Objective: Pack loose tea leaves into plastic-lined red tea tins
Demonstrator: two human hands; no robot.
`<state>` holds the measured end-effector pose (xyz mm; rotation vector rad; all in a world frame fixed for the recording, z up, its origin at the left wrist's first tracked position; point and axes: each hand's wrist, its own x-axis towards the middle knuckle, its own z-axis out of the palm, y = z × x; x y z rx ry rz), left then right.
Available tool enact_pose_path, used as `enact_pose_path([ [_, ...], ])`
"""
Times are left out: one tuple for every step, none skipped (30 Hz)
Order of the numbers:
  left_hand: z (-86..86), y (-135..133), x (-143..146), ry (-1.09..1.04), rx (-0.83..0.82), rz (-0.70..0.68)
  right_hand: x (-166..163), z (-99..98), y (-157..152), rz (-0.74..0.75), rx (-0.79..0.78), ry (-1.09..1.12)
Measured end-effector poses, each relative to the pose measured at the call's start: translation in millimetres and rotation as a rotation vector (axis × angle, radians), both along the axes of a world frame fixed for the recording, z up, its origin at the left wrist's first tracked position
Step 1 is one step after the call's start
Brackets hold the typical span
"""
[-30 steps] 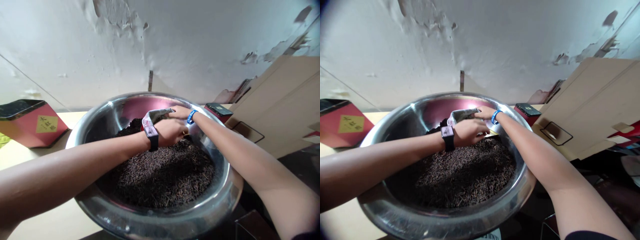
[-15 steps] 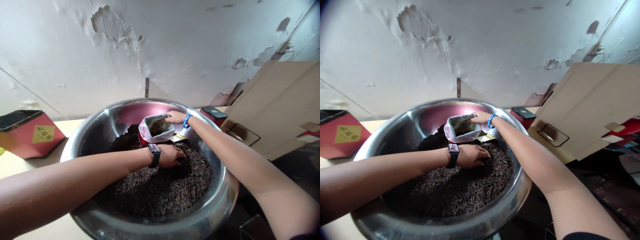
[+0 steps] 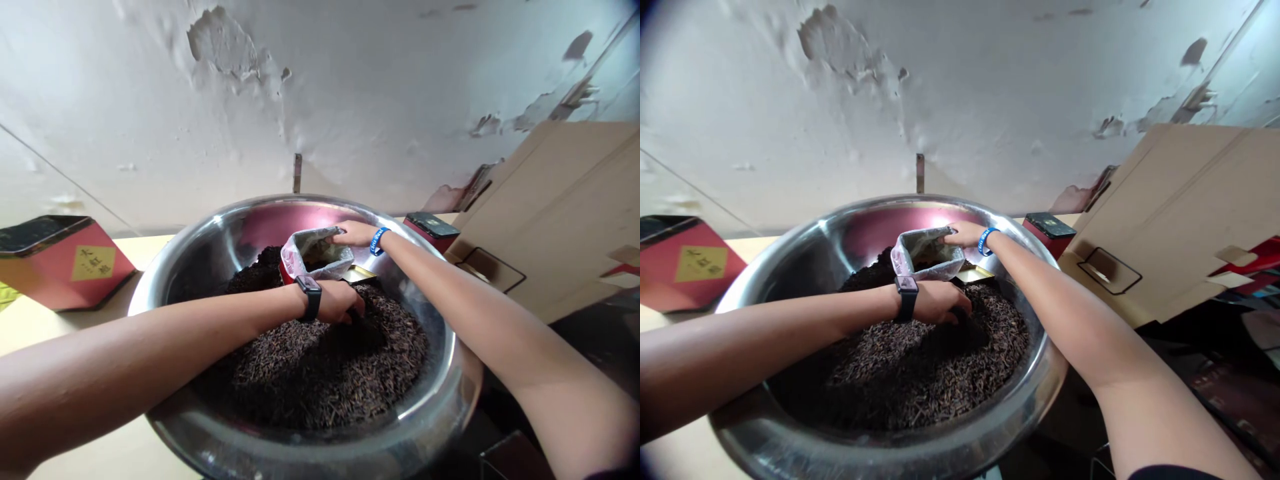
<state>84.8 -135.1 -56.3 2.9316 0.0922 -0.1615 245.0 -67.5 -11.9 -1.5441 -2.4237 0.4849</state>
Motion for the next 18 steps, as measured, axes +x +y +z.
enact_pose_path([
  [0.8,0,0,-0.001,-0.012,-0.005,0,0.4,0,0.000,0.003,-0.003],
  [1.5,0,0,-0.006,-0.025,-0.014,-1,0.8,-1,-0.002,0.005,-0.008],
  [2.2,0,0,-0.012,-0.039,-0.025,-1,1.4,-1,-0.004,0.003,-0.011],
  [2.8,-1,0,-0.023,-0.054,-0.036,-2,2.2,-2,-0.011,-0.002,-0.012],
  [3.5,-1,0,-0.040,-0.070,-0.043,-3,3.2,-4,-0.023,-0.011,-0.013],
  [4.3,-1,1,-0.061,-0.085,-0.045,-4,4.5,-6,-0.043,-0.029,-0.014],
  [5.5,0,1,-0.089,-0.099,-0.043,-4,6.0,-10,-0.069,-0.052,-0.017],
  [7.3,0,1,-0.124,-0.114,-0.037,-5,7.7,-13,-0.095,-0.076,-0.021],
  [9.8,0,0,-0.160,-0.128,-0.030,-6,9.3,-17,-0.118,-0.097,-0.026],
  [13.1,1,0,-0.199,-0.140,-0.020,-7,10.9,-22,-0.135,-0.115,-0.031],
  [17.4,2,-1,-0.239,-0.153,-0.007,-8,12.3,-26,-0.143,-0.127,-0.035],
  [22.6,4,-3,-0.281,-0.164,0.013,-9,13.6,-29,-0.147,-0.133,-0.037],
  [28.5,6,-5,-0.326,-0.172,0.042,-10,14.7,-32,-0.148,-0.136,-0.037],
  [34.8,8,-8,-0.371,-0.174,0.076,-11,15.8,-35,-0.149,-0.141,-0.037],
  [41.2,12,-11,-0.413,-0.169,0.115,-12,16.8,-37,-0.151,-0.145,-0.037],
  [47.2,15,-14,-0.449,-0.161,0.158,-13,17.9,-38,-0.153,-0.148,-0.038],
  [52.5,19,-17,-0.474,-0.151,0.202,-14,18.9,-39,-0.155,-0.150,-0.039],
  [56.7,24,-21,-0.493,-0.137,0.244,-16,19.9,-40,-0.157,-0.152,-0.041],
])
